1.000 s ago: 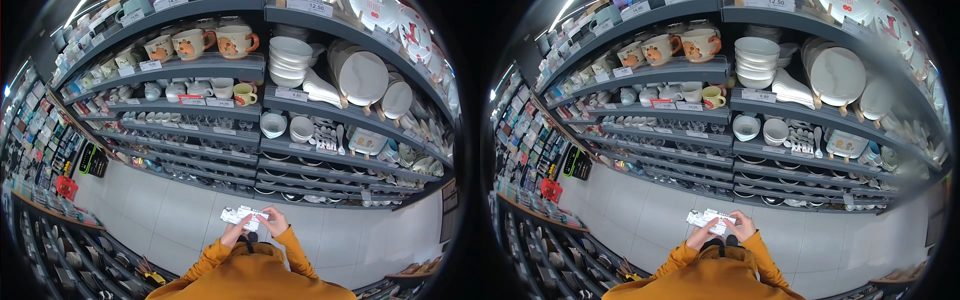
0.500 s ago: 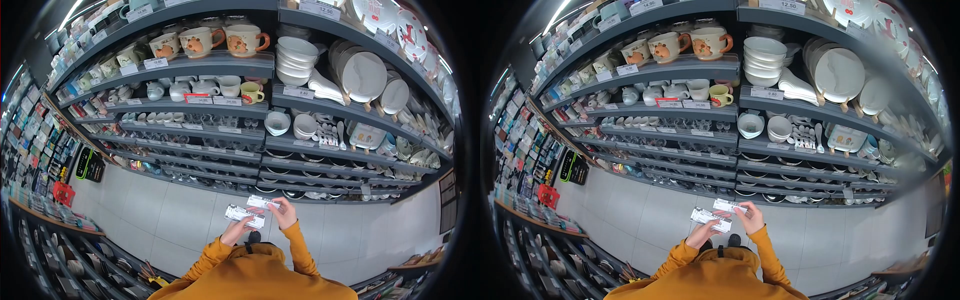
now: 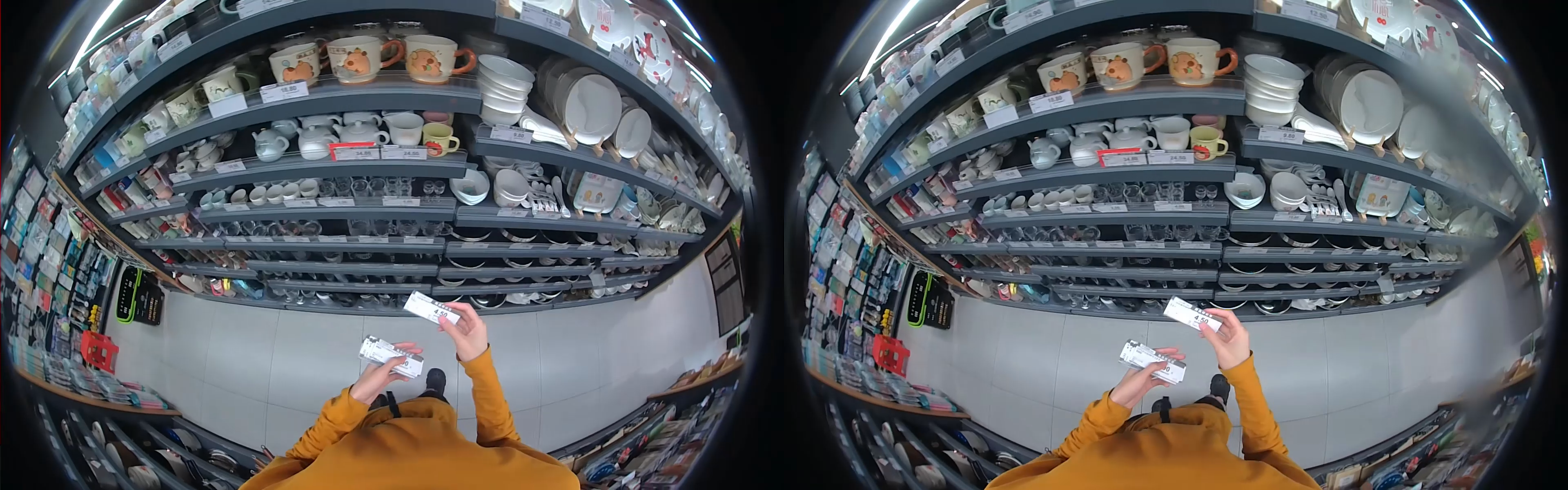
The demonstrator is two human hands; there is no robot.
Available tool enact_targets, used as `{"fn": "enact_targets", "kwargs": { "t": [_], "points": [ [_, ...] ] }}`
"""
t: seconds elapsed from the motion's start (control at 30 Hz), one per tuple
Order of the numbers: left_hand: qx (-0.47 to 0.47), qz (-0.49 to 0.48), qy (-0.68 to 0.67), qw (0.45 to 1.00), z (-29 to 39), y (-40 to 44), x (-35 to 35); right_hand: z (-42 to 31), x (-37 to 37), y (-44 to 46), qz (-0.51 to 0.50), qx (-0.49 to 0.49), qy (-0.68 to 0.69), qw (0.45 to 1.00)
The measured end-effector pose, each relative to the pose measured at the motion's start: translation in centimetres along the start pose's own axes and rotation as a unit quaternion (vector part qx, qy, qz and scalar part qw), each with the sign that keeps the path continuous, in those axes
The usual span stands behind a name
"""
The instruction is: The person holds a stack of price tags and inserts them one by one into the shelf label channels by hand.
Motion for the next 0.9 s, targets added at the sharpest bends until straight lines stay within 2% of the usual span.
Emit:
{"fn": "enact_targets", "kwargs": {
  "t": [0.17, 0.37, 0.5, 0.6, 0.9],
  "points": [
    [-0.006, 0.035, -0.020, 0.999, -1.0, -5.6, -5.8, -0.8, 5.8, -0.5, -0.023, 0.009, -0.003, 1.000],
    [0.000, 0.075, -0.060, 0.995, -3.1, -10.3, -10.3, -6.4, 11.4, -0.9, -0.024, -0.055, -0.042, 0.997],
    [0.005, 0.089, -0.075, 0.993, -3.3, -11.5, -10.6, -9.9, 13.9, -1.3, -0.017, -0.123, -0.065, 0.990],
    [0.020, 0.063, -0.068, 0.995, -2.6, -11.7, -10.2, -11.3, 15.1, -1.9, -0.017, -0.153, -0.081, 0.985],
    [0.033, 0.071, -0.101, 0.992, -2.6, -12.7, -10.7, -11.9, 17.6, -3.3, -0.036, -0.156, -0.149, 0.976]
  ]
}}
Point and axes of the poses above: each hand's wrist, its own y-axis towards the middle knuckle, its own x-axis out of the palm, z = x × y, the point moved 8 cm from there along y, towards the middle knuckle
